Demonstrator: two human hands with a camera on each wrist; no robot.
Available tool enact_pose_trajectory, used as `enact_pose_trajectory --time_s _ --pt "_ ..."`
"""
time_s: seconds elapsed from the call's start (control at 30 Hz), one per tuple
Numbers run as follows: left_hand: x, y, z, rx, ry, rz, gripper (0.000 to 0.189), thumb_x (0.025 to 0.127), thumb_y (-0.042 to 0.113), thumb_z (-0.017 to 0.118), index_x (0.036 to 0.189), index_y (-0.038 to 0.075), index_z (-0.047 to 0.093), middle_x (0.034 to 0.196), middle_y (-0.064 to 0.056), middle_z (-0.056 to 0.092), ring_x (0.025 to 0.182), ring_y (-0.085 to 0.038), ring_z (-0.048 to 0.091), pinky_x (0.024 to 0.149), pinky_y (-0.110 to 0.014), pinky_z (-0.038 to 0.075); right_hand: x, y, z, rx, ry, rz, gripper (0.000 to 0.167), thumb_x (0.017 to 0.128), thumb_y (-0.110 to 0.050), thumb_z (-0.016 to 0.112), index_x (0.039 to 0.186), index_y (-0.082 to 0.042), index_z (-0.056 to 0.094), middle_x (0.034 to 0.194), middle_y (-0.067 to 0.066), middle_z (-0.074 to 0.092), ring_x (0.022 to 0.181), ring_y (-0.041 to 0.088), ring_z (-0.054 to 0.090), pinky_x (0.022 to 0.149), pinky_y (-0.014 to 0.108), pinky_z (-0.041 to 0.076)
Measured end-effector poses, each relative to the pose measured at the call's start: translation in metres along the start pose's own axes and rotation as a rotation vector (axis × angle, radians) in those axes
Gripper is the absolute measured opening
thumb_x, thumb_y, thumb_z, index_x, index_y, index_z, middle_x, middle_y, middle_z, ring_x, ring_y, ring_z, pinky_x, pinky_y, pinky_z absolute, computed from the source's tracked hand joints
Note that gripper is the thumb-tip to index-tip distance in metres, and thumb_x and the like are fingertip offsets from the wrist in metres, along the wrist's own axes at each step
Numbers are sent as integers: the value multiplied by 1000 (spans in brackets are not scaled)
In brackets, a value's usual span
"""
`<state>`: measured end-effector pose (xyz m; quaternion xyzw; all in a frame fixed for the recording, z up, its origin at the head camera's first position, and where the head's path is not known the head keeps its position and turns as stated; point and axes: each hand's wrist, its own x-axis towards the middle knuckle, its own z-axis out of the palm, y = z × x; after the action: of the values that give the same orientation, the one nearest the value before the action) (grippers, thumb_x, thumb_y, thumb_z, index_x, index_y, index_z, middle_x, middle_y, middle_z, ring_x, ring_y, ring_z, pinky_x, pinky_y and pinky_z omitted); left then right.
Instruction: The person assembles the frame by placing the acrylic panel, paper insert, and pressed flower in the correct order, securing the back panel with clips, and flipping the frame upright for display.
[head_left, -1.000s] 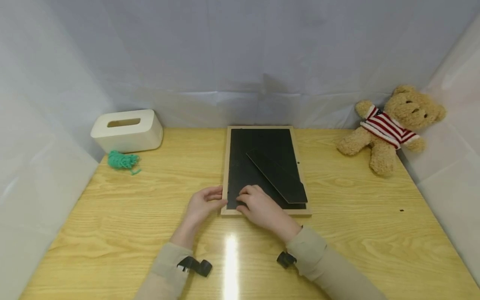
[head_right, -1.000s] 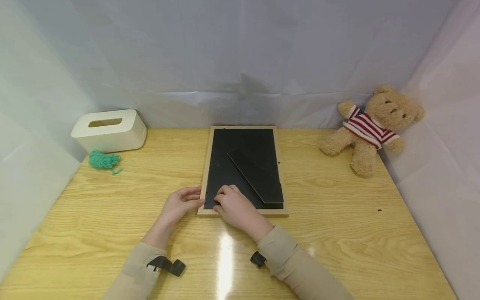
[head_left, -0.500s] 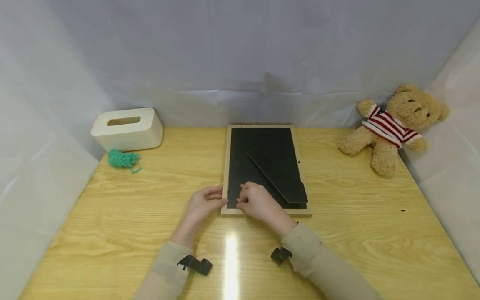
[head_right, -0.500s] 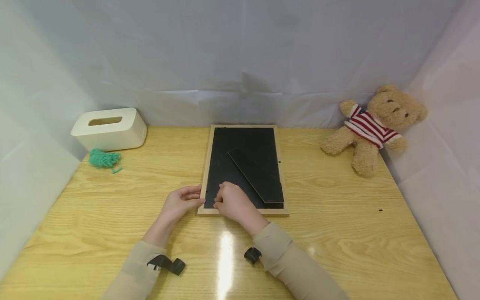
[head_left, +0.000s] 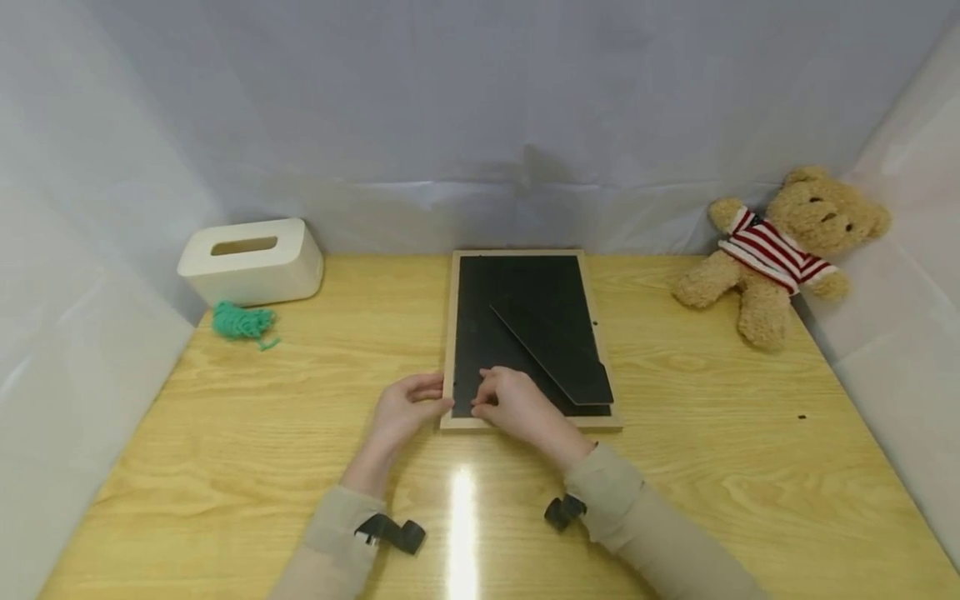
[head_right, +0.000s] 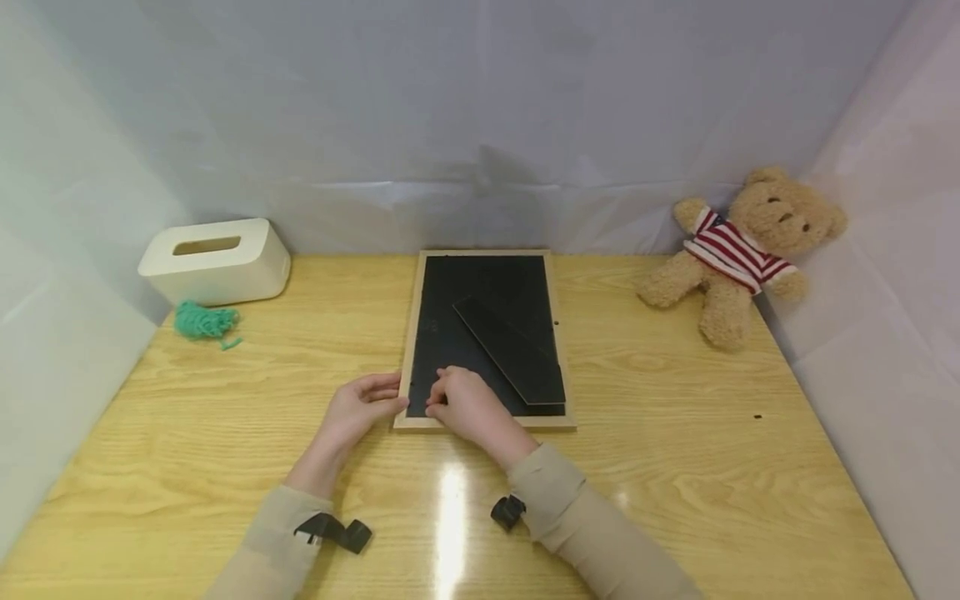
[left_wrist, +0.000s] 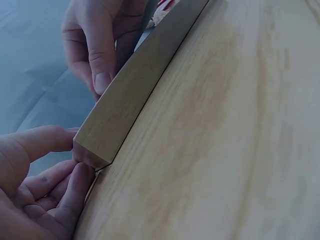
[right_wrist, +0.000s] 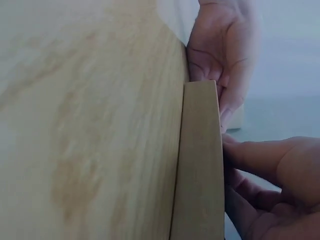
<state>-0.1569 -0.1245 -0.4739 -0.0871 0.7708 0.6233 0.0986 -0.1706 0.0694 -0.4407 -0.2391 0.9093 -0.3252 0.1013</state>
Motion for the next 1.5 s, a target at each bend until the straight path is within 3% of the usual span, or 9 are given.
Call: enact_pose_trajectory --time_s 0.17,0.33,0.47,0.57,0.7,0.93,1.13,1.3,1.5 --pt "2 -2 2 5 1 31 44 81 7 76 122 3 62 111 -12 66 103 -24 61 88 -34 50 -8 3 -8 -35 -44 -75 14 89 -17 69 100 -10 73 108 4 62 114 22 56 92 34 50" --pt "4 -2 5 22 12 70 38 85 8 71 121 1 62 112 -14 66 102 -25 61 91 -36 49 -12 10 -41 -72 -38 -110 25 90 -19 68 113 -10 68 114 1 60 104 17 58 87 32 50" --pt "8 4 6 -40 -9 47 32 90 4 62 122 -3 60 113 -17 64 99 -23 61 86 -32 52 -9 32 -64 -134 20 -40 38 89 -18 70 124 -5 61 111 6 58 92 20 58 78 33 52" --pt "13 11 4 -71 -56 27 34 93 3 56 126 -7 55 118 -22 59 101 -24 60 84 -31 54 -8 52 -72 -170 8 32 54 88 -18 71 134 0 52 104 10 55 83 20 53 72 33 49" --pt "28 26 1 46 -108 65 42 95 8 55 133 -7 49 125 -24 55 107 -30 58 86 -34 53 -7 68 -73 -186 -76 66 68 87 -21 72 141 5 40 99 11 51 77 19 46 65 29 42" --pt "75 49 2 392 -57 279 48 94 14 58 136 -5 47 134 -25 48 117 -38 52 93 -46 49 -7 69 -67 -190 -112 89 70 88 -21 70 143 2 33 99 10 46 75 16 42 64 27 38" --pt "109 54 6 589 -79 322 52 96 19 57 140 -3 42 137 -26 45 126 -38 42 106 -48 36 -8 66 -65 -154 -128 113 69 88 -21 69 143 1 33 102 11 46 70 16 39 60 26 36" --pt "125 57 11 587 -20 329 45 93 13 61 134 -4 49 128 -26 52 117 -37 51 98 -47 43 -8 67 -64 -161 -112 106 69 88 -21 69 143 0 33 101 10 46 69 15 38 59 26 36" --pt "126 58 14 466 41 280 41 90 10 66 127 -2 55 127 -22 53 114 -35 54 93 -45 48 -9 68 -66 -159 -94 97 68 88 -21 69 143 0 34 103 12 47 69 14 39 61 26 37"
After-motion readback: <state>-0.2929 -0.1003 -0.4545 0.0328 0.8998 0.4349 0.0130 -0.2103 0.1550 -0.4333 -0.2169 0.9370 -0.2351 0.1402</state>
